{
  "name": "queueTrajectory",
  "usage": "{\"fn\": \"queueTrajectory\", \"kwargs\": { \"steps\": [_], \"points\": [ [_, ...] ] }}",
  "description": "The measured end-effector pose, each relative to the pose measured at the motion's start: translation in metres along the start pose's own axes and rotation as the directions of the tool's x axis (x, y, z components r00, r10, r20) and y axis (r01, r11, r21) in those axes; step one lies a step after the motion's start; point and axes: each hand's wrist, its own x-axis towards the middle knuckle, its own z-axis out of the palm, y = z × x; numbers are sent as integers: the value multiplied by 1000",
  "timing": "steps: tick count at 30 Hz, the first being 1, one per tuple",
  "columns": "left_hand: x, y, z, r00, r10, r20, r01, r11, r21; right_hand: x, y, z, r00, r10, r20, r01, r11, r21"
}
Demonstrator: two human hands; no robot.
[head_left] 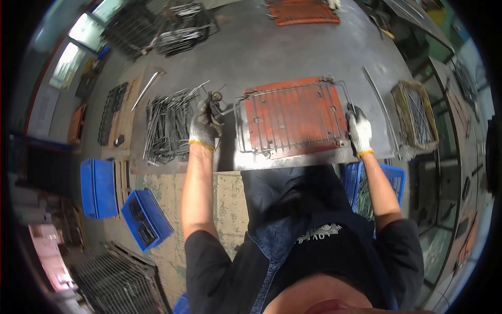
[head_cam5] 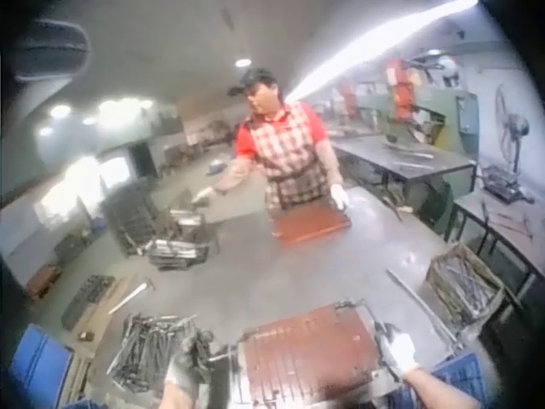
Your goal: The person assembles metal frames using a metal frame jig and metal rods, wearing gloves.
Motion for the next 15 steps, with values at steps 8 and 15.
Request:
{"fn": "queueTrajectory", "kwargs": {
  "steps": [8,15],
  "points": [
    [-52,-114,147,989,64,133,-97,960,263,-13,-53,-50,933,-239,268,235,971,48],
    [-7,-188,156,984,-82,158,48,977,206,-48,-74,-41,858,-44,512,-460,380,803]
  ]
}}
